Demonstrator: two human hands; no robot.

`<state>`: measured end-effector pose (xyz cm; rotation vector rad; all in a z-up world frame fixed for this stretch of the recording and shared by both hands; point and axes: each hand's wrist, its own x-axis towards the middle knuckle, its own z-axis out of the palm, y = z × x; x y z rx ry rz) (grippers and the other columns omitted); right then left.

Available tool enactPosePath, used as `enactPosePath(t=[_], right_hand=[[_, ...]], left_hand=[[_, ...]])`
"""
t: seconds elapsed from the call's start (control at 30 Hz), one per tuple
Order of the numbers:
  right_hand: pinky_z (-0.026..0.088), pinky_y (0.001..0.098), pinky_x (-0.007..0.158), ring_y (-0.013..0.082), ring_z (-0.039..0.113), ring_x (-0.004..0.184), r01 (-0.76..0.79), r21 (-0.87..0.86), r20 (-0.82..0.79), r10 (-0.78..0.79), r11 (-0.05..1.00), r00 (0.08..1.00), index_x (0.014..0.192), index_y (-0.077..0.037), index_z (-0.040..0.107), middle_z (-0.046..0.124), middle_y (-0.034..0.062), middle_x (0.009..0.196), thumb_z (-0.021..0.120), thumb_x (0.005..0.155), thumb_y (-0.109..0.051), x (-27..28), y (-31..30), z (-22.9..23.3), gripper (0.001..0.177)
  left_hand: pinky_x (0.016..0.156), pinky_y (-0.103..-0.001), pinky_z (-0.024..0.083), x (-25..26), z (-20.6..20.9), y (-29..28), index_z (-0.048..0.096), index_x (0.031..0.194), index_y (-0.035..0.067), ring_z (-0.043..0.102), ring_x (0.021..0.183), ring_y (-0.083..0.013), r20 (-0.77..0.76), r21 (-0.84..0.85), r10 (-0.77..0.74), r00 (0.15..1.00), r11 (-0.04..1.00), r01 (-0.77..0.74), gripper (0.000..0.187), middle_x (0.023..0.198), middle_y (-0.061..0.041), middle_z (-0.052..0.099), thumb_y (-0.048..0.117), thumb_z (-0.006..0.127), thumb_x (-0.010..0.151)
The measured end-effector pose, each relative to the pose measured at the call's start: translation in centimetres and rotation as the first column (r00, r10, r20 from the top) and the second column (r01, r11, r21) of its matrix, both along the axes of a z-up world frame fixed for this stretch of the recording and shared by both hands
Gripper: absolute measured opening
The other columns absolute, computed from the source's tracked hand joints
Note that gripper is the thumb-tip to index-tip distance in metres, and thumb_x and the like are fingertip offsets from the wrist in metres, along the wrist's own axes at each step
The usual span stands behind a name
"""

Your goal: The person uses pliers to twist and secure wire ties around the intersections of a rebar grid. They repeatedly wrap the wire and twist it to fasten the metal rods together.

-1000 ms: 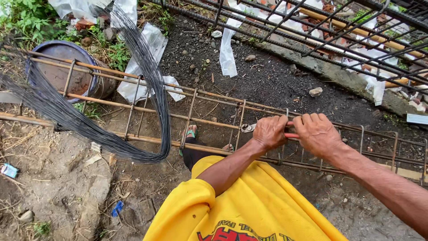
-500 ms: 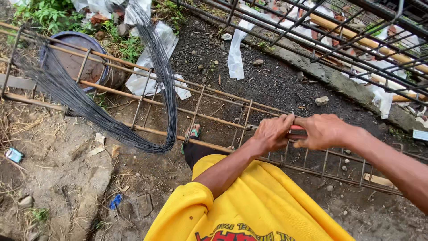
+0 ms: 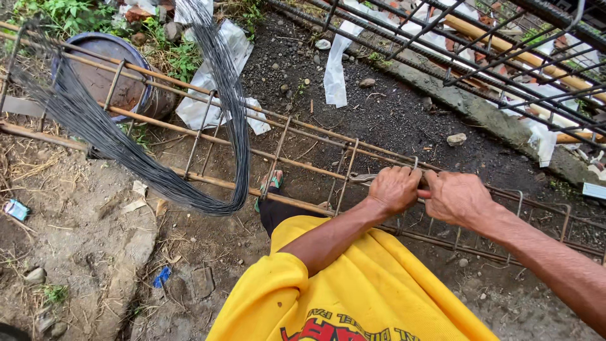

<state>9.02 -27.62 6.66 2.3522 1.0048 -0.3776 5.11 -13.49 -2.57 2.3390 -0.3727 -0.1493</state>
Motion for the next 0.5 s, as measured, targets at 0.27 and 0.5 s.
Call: enactPosePath(t=[0.27, 0.5], right_hand=[[0.050, 0.0388, 0.058, 0.0267, 0.063, 0.064, 0.398, -0.305, -0.353, -0.491, 0.865, 0.797, 0.083, -0.012, 0.057, 0.069, 0.0088, 0.073, 0.044, 0.090, -0.038, 0.4, 4.0, 3.7, 0.030], [0.047, 0.0353, 0.035, 0.0272, 0.056, 0.035, 0.800, -0.507, -0.714, -0.676, 0.320, -0.182, 0.060, 0.012, 0.064, 0.065, 0.0222, 0.049, 0.061, 0.085, -0.005, 1.6, -4.2, 4.0, 0.030]], left_hand=[[0.052, -0.044, 0.050, -0.1, 1.0, 0.2, 0.062, 0.086, 0.012, 0.067, 0.059, -0.0278, -0.066, 0.069, -0.142, 0.988, 0.987, 0.146, 0.049, 0.074, -0.009, 0.070, 0.055, 0.041, 0.098], [0.104, -0.045, 0.040, -3.9, 5.4, 2.1, 0.044, 0.139, 0.018, 0.054, 0.120, -0.0277, 0.301, -0.090, -0.230, 0.926, 0.960, 0.267, 0.093, 0.130, -0.011, 0.059, 0.057, 0.087, 0.067]])
